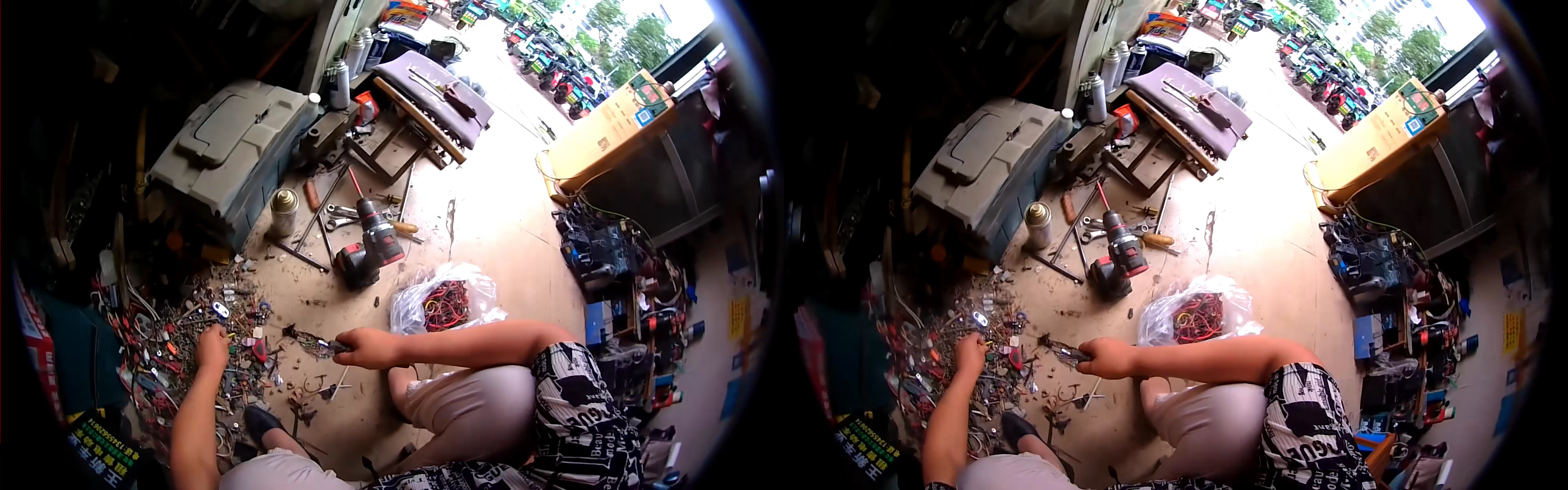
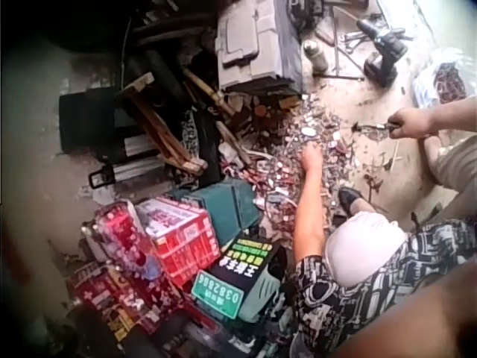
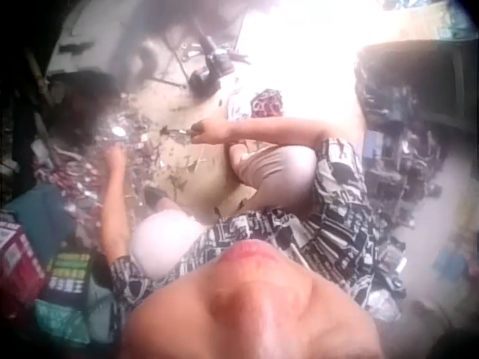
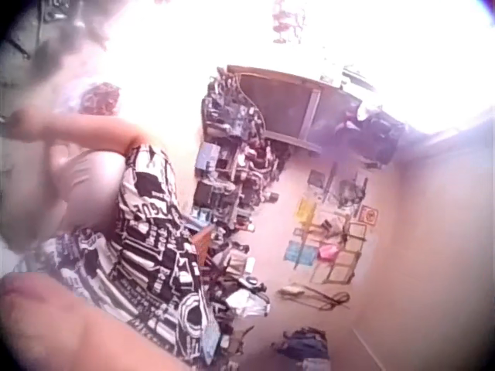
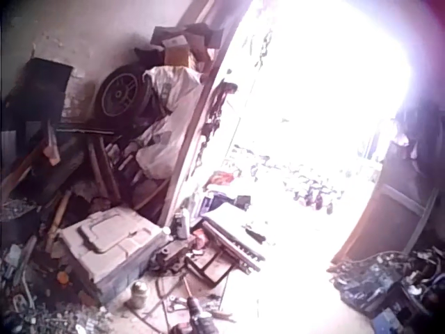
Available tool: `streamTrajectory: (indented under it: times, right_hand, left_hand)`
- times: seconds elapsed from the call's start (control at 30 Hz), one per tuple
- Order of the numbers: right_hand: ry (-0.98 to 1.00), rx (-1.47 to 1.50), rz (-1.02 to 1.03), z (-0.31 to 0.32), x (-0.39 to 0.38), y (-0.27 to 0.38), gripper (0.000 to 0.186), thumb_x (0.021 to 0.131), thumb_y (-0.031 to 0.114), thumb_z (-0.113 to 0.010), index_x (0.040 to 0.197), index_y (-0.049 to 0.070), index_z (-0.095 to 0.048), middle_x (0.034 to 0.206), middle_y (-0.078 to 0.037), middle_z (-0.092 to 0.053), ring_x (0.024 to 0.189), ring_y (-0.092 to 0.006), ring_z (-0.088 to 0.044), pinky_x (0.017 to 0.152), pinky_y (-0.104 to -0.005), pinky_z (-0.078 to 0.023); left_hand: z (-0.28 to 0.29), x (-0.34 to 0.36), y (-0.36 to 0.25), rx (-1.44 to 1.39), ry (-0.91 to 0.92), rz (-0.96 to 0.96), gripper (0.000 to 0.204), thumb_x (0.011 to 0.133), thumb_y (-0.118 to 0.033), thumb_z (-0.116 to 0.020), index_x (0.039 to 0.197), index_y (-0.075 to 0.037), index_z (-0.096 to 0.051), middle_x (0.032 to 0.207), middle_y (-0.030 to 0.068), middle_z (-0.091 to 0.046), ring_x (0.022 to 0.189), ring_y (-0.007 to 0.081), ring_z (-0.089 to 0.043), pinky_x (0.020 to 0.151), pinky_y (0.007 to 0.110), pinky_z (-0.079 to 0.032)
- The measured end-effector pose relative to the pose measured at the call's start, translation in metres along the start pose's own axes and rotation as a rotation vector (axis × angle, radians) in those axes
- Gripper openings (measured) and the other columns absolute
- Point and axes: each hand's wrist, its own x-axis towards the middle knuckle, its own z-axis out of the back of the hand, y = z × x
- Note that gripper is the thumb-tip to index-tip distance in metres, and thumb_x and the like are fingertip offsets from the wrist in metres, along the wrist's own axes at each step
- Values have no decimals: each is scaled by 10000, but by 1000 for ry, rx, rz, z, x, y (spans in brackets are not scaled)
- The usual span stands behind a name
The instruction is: The person sorts through a pile of wires and connectors on the floor, selects specific wire segments, and uses a wire stripper to remove insulation and connect them. They then place the repaired sections into a plastic bag.
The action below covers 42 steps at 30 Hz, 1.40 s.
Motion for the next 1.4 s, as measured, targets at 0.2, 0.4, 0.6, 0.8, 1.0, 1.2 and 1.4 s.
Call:
streamTrajectory:
  times: [0.2,0.4,0.6,0.8,1.0,1.2,1.4]
  right_hand:
    - [-75,38,81,-10,6,2,405,842,329,-633,1118,34,-616,973,-209,-663,916,-352,-632,834,-411,-486]
    - [-247,-159,315,-16,5,20,388,844,363,-648,1065,54,-572,891,-213,-656,871,-395,-627,752,-467,-493]
    - [-223,-208,226,-12,-3,32,355,815,346,-681,987,46,-597,878,-188,-646,851,-386,-624,732,-453,-495]
    - [-119,-266,273,-18,6,8,358,810,370,-685,899,34,-596,839,-188,-638,817,-387,-620,723,-454,-491]
    - [82,-275,404,10,-2,-10,339,821,336,-682,946,29,-611,840,-207,-637,805,-399,-608,713,-450,-482]
    - [-137,-151,169,115,-58,-28,256,853,252,-706,979,45,-624,720,-82,-597,655,-154,-518,614,-341,-439]
    - [-239,-275,-302,153,-130,-79,269,815,305,-710,862,46,-652,660,-57,-572,614,-127,-473,580,-320,-409]
  left_hand:
    - [6,-34,-94,-982,269,178,112,873,-33,-620,957,-17,-548,808,69,-637,664,153,-659,518,235,-491]
    - [36,-80,-187,-1428,474,352,109,904,-9,-569,1010,-25,-553,897,81,-657,740,180,-674,640,279,-576]
    - [38,-93,-187,-1561,594,472,140,906,-1,-551,1037,-52,-545,955,95,-655,841,202,-672,747,335,-586]
    - [37,-102,-184,-1512,739,514,185,903,7,-561,1074,-61,-551,982,96,-662,879,221,-680,750,329,-574]
    - [28,-105,-180,-1268,834,403,262,873,-117,-690,1120,-94,-606,980,18,-676,842,134,-664,679,229,-512]
    - [22,-106,-137,-1246,716,456,321,939,-184,-591,1231,-70,-523,1089,79,-631,861,164,-637,754,286,-506]
    - [1,-123,-91,-1260,647,586,263,962,-186,-558,1195,-66,-534,1067,69,-641,845,153,-639,732,274,-485]
